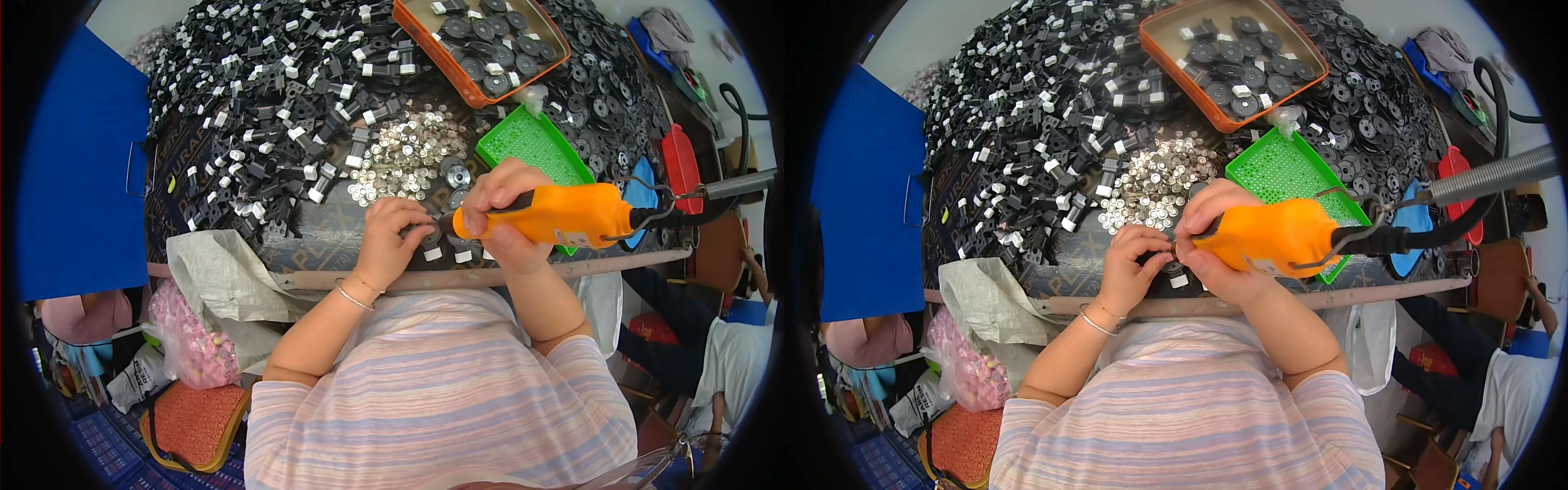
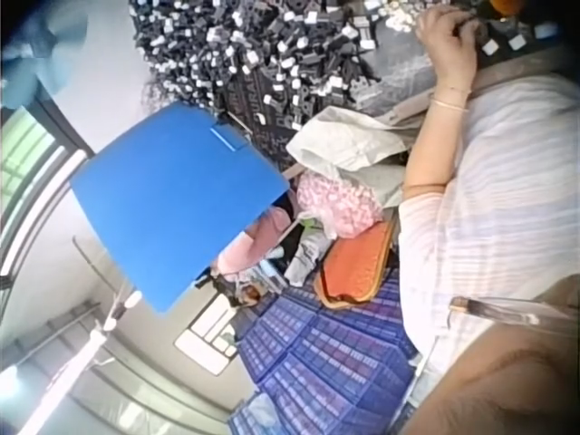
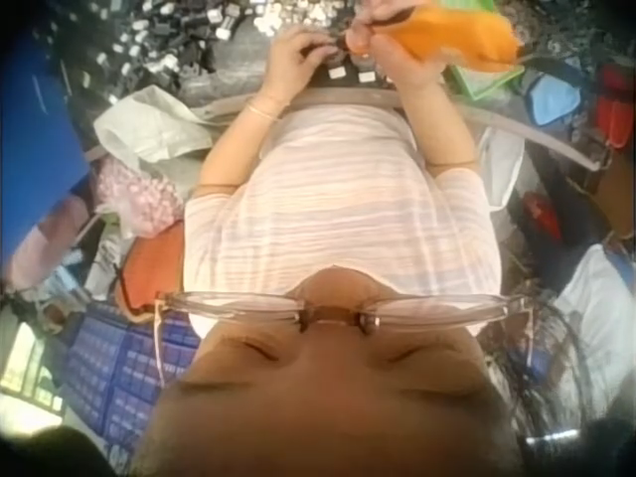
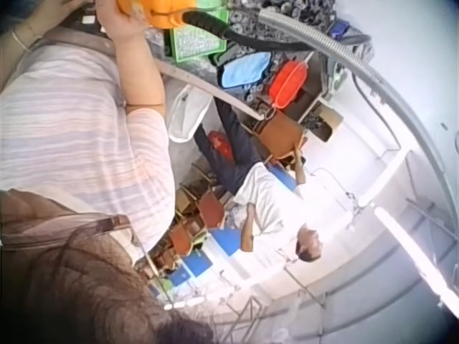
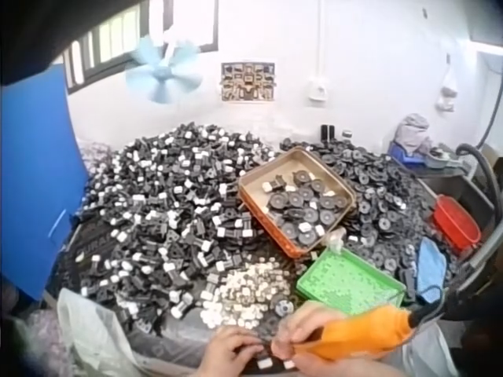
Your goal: Assembling small plastic components with metal plates using an electric screwdriver.
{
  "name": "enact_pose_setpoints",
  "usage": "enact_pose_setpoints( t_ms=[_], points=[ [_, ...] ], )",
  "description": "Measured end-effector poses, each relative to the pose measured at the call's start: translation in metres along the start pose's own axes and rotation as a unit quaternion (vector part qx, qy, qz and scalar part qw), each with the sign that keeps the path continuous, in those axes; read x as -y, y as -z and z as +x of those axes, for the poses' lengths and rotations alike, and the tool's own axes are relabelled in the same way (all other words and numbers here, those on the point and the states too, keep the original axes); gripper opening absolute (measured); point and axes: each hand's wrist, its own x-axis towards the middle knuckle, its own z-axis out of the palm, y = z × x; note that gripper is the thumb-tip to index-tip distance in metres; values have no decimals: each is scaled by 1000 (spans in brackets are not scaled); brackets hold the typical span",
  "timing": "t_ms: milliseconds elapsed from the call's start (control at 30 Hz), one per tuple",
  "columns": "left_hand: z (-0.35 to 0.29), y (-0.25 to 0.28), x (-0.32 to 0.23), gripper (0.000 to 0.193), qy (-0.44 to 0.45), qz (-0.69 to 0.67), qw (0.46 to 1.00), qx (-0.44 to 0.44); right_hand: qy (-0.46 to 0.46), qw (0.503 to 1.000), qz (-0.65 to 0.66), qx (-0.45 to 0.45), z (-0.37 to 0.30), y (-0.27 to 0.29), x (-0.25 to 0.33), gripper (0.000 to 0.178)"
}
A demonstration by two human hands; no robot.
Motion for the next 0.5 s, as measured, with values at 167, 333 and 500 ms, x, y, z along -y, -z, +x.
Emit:
enact_pose_setpoints(
  t_ms=[167,333,500],
  points=[
    [-1,0,0,11,-2,-14,1000,-3,2,1000,7,1,1,-1,3,27],
    [0,-1,1,10,-8,-38,999,-11,12,1000,-13,11,1,-2,6,27],
    [-2,-1,-1,9,-17,-41,999,-26,7,1000,3,12,2,-3,9,26]
  ],
)
